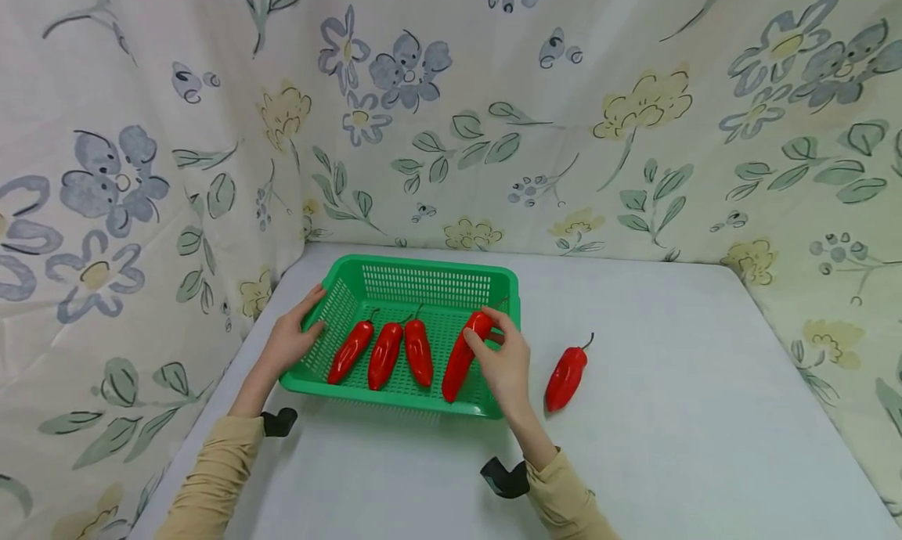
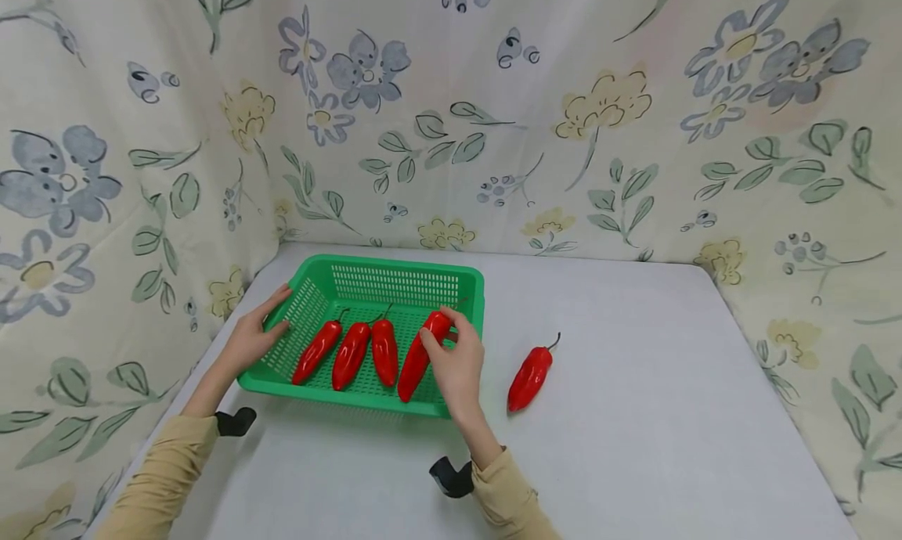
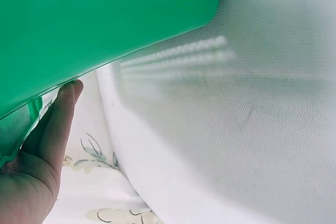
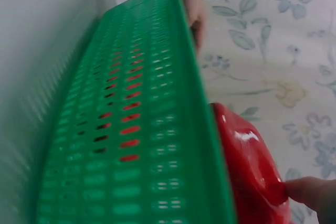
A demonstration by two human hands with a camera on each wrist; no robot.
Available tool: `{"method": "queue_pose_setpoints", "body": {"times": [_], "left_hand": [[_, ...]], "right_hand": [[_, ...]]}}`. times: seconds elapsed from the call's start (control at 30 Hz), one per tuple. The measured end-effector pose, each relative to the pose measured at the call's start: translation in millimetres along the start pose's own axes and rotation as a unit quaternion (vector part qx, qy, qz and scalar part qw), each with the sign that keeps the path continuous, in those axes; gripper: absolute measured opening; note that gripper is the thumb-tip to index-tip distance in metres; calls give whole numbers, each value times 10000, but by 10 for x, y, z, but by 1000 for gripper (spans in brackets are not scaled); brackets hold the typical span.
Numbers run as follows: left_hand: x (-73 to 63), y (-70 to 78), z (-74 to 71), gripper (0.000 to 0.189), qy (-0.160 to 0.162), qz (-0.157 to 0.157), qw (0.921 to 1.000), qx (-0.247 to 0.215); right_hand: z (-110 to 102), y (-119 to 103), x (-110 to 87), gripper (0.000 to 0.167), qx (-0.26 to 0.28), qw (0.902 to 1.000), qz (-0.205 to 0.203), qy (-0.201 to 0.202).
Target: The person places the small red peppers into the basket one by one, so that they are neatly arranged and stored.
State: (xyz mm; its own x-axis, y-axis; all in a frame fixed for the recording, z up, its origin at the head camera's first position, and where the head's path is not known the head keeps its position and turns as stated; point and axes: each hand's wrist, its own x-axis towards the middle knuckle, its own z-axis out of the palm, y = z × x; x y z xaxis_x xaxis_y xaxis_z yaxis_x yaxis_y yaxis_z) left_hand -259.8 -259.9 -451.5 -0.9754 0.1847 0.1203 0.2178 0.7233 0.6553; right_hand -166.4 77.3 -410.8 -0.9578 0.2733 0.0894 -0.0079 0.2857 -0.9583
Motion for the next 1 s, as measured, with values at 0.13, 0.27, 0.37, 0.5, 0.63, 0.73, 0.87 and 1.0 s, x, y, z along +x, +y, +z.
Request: {"method": "queue_pose_setpoints", "body": {"times": [0.13,0.27,0.37,0.5,0.63,0.73,0.87,1.0], "left_hand": [[3,-7,10,61,-23,-17,10000,-22],[-5,-25,15,60,-14,-16,10000,-3],[-11,-32,8,60,-10,10,10000,11],[-1,-24,-9,61,21,91,10000,2],[14,-16,-23,61,31,94,9999,34],[22,-18,-24,61,14,71,10000,12],[24,-24,-16,60,3,53,10000,-37],[17,-28,-6,60,-10,38,10000,5]], "right_hand": [[184,80,40,41,14,9991,-216,364],[343,152,74,40,-244,9978,-357,504],[445,185,80,39,-505,9970,-403,430],[550,183,92,38,-902,9949,-403,211],[625,163,116,39,-1367,9900,-357,25],[666,156,132,39,-1713,9847,-320,-36],[710,166,151,39,-2020,9788,-289,-154],[731,194,163,37,-2175,9746,-165,-506]]}}
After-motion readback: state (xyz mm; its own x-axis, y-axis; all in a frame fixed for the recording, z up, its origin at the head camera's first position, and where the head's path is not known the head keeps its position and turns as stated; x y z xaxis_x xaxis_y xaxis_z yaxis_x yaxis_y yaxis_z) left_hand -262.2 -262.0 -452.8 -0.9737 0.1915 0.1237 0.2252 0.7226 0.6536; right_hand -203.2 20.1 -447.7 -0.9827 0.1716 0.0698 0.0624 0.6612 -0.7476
